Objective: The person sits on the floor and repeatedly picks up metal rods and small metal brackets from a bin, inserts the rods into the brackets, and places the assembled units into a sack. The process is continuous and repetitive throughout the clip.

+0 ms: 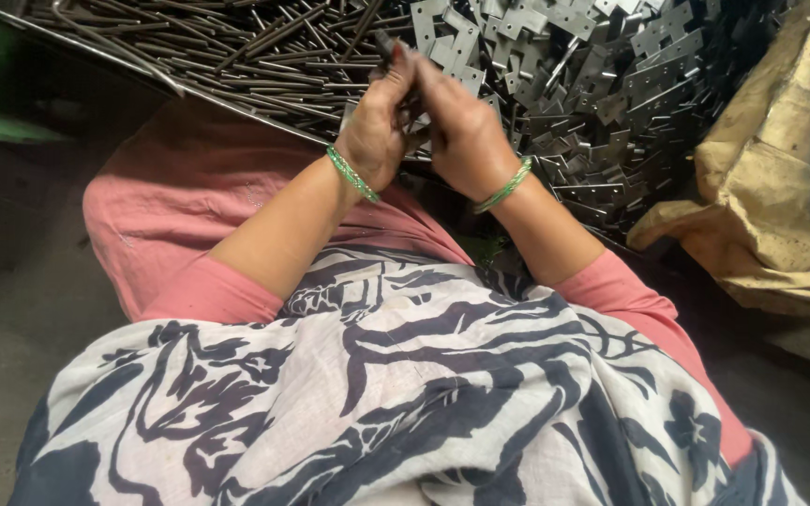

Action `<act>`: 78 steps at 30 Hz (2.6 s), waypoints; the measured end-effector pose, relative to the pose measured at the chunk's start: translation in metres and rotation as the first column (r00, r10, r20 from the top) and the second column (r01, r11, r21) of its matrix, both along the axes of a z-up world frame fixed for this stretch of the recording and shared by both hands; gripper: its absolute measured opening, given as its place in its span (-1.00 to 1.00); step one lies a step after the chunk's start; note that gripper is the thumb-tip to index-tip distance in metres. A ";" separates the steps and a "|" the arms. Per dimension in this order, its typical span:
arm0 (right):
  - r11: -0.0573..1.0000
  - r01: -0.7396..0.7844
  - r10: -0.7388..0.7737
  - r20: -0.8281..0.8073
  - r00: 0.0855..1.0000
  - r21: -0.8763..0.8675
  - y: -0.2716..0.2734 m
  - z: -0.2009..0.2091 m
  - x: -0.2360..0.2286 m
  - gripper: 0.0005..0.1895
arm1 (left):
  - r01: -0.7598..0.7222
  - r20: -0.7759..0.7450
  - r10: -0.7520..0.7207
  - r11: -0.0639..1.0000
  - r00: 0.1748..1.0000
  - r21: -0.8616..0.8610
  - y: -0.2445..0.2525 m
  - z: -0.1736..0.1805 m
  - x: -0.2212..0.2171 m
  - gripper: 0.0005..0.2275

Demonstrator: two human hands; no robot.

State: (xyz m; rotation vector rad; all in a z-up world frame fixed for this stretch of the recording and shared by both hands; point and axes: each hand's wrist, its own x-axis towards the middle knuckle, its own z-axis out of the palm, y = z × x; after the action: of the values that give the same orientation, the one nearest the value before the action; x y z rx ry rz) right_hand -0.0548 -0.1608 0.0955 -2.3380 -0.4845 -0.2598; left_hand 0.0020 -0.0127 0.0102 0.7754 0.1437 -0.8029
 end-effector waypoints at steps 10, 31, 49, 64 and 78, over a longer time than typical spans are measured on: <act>0.552 0.586 -0.782 0.125 0.610 0.593 -0.359 -0.026 -0.080 -0.53 | -0.252 0.145 -0.910 0.047 0.389 0.967 0.055 0.014 0.050 -0.48; 0.721 0.164 -0.558 -0.423 0.714 -0.674 -0.158 -0.045 -0.061 -0.75 | -0.387 0.253 0.443 0.890 0.860 -0.242 0.106 0.012 0.072 -0.92; -0.003 0.642 0.079 -0.640 0.764 0.767 -0.183 -0.009 -0.063 -0.61 | -0.714 0.237 -0.971 0.183 -0.025 0.676 0.032 -0.060 0.088 -0.84; 0.952 0.280 -0.263 -0.135 0.955 0.127 -0.016 -0.010 -0.027 -0.74 | -0.105 -0.178 0.007 0.831 0.984 -0.547 0.001 0.000 0.007 -0.45; 0.442 0.506 -0.208 -0.465 0.861 0.741 -0.103 0.021 -0.038 -0.85 | -0.165 0.432 -0.859 0.400 0.275 0.902 0.062 0.012 0.064 -0.61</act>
State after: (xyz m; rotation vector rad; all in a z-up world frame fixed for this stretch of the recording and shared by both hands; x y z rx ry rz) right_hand -0.0929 -0.2640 0.1166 -1.3971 0.3096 -0.2452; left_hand 0.0657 0.0491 0.0220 2.2854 -0.8739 -0.6448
